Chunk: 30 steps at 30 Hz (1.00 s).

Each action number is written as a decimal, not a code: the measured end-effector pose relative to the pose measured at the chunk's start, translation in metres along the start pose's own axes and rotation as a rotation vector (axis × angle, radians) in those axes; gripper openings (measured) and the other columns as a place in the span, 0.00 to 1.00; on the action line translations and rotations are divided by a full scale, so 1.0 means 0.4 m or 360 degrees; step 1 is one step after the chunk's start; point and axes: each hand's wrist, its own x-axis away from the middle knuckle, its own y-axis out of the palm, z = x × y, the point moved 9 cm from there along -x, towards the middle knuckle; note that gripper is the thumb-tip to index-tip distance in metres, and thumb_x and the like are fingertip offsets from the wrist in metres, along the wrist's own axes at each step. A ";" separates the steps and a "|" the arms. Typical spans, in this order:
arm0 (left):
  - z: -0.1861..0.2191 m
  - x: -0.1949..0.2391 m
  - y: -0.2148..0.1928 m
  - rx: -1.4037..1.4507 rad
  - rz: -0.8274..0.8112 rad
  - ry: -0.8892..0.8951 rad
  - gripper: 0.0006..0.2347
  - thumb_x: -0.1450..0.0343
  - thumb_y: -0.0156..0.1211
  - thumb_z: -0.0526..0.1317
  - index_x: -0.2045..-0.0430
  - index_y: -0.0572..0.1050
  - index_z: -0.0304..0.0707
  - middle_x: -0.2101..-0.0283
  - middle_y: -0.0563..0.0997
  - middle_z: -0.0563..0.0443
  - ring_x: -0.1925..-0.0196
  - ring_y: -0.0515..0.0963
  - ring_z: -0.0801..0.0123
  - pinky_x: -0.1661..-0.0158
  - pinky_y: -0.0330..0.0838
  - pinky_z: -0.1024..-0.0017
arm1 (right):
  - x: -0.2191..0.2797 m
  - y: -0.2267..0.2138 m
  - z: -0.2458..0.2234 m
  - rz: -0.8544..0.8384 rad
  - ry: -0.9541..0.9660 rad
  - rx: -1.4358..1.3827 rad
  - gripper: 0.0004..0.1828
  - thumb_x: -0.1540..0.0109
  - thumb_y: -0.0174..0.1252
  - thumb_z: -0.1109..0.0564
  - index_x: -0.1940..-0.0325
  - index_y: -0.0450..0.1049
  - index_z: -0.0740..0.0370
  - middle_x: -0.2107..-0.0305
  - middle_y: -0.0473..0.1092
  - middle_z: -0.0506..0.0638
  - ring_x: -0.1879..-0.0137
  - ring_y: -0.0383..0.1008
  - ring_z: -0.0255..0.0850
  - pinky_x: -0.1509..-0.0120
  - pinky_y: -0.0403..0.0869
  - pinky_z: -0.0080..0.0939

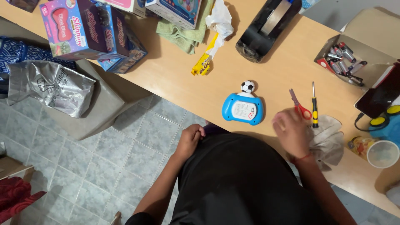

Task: Repairing a small electronic soccer-themed toy using a screwdriver and scissors on a workbench

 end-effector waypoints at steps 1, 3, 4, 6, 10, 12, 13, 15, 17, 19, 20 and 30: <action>-0.014 0.003 0.003 -0.0002 -0.0004 -0.0001 0.10 0.29 0.48 0.28 0.73 0.79 0.40 0.76 0.80 0.45 0.69 0.80 0.58 0.59 0.76 0.63 | 0.009 0.000 0.025 0.0000 0.0005 0.0000 0.07 0.40 0.66 0.59 0.60 0.74 0.56 0.69 0.68 0.49 0.58 0.75 0.51 0.56 0.77 0.49; -0.040 -0.002 0.004 -0.0126 0.0048 -0.0017 0.07 0.31 0.52 0.26 0.71 0.77 0.39 0.73 0.79 0.42 0.67 0.80 0.55 0.60 0.75 0.62 | 0.025 -0.043 0.090 0.0241 0.0140 0.0589 0.14 0.39 0.68 0.58 0.51 0.75 0.60 0.55 0.70 0.55 0.48 0.73 0.55 0.41 0.73 0.52; -0.022 0.001 0.007 -0.0123 0.0039 -0.0007 0.07 0.31 0.52 0.26 0.71 0.77 0.39 0.73 0.79 0.42 0.67 0.80 0.55 0.60 0.75 0.62 | 0.030 -0.043 0.109 0.0248 0.0146 0.0599 0.14 0.39 0.68 0.58 0.51 0.75 0.60 0.55 0.70 0.55 0.48 0.73 0.55 0.41 0.73 0.52; 0.019 0.006 0.013 -0.0195 -0.0005 0.0048 0.08 0.33 0.53 0.26 0.73 0.76 0.40 0.72 0.79 0.43 0.65 0.80 0.53 0.58 0.76 0.62 | 0.044 -0.043 0.157 0.0244 0.0264 0.0741 0.25 0.44 0.71 0.55 0.43 0.76 0.57 0.53 0.71 0.54 0.44 0.72 0.53 0.38 0.73 0.50; 0.111 -0.003 0.029 -0.0275 -0.0086 0.0228 0.08 0.38 0.58 0.25 0.71 0.75 0.38 0.67 0.76 0.39 0.60 0.79 0.41 0.56 0.75 0.53 | 0.053 -0.016 0.204 0.0210 0.0293 0.0826 0.28 0.45 0.73 0.54 0.42 0.77 0.57 0.54 0.72 0.54 0.44 0.72 0.53 0.36 0.72 0.50; 0.153 -0.002 0.028 -0.0313 -0.0053 0.0367 0.07 0.38 0.59 0.28 0.70 0.76 0.36 0.66 0.75 0.38 0.57 0.77 0.37 0.54 0.73 0.49 | 0.063 0.006 0.242 0.0205 0.0300 0.0762 0.28 0.45 0.74 0.53 0.42 0.77 0.57 0.56 0.72 0.55 0.45 0.70 0.56 0.33 0.69 0.54; 0.156 -0.004 0.031 -0.0314 -0.0035 0.0356 0.07 0.38 0.59 0.28 0.70 0.76 0.36 0.66 0.75 0.38 0.57 0.77 0.37 0.54 0.73 0.49 | 0.070 0.004 0.240 0.0198 0.0282 0.0753 0.28 0.45 0.74 0.53 0.42 0.77 0.57 0.56 0.72 0.55 0.45 0.70 0.56 0.33 0.69 0.54; 0.160 -0.014 0.031 -0.0274 -0.0008 0.0310 0.08 0.34 0.62 0.36 0.62 0.75 0.42 0.64 0.77 0.38 0.57 0.79 0.39 0.55 0.74 0.50 | 0.072 -0.002 0.238 0.0230 0.0263 0.0722 0.19 0.44 0.73 0.57 0.50 0.78 0.58 0.61 0.71 0.53 0.49 0.73 0.55 0.36 0.71 0.51; 0.194 -0.024 0.038 -0.0306 -0.0040 0.0261 0.08 0.33 0.58 0.38 0.60 0.74 0.45 0.66 0.78 0.45 0.61 0.79 0.50 0.57 0.72 0.58 | 0.071 -0.023 0.217 0.0176 0.0289 0.0475 0.10 0.38 0.65 0.60 0.54 0.76 0.62 0.61 0.71 0.57 0.49 0.70 0.58 0.38 0.68 0.55; 0.197 -0.033 0.056 -0.0326 -0.0077 0.0210 0.09 0.31 0.54 0.39 0.59 0.72 0.47 0.68 0.78 0.53 0.65 0.78 0.61 0.60 0.70 0.66 | 0.070 -0.039 0.189 0.0108 0.0318 0.0237 0.03 0.33 0.58 0.63 0.58 0.74 0.66 0.61 0.71 0.61 0.48 0.67 0.61 0.41 0.66 0.59; 0.206 -0.044 0.065 -0.0349 -0.0069 0.0322 0.09 0.27 0.51 0.41 0.55 0.72 0.48 0.61 0.81 0.54 0.60 0.80 0.59 0.57 0.71 0.65 | 0.070 -0.050 0.186 0.0110 0.0445 0.0117 0.05 0.32 0.57 0.62 0.55 0.74 0.69 0.59 0.72 0.62 0.48 0.69 0.60 0.42 0.67 0.57; 0.308 -0.124 0.114 -0.0525 0.0182 0.0947 0.28 0.33 0.68 0.51 0.38 0.68 0.47 0.64 0.74 0.45 0.60 0.76 0.50 0.54 0.74 0.58 | -0.038 0.037 0.012 -0.0508 0.0722 -0.0661 0.17 0.37 0.59 0.62 0.44 0.70 0.54 0.65 0.79 0.53 0.61 0.80 0.44 0.50 0.75 0.43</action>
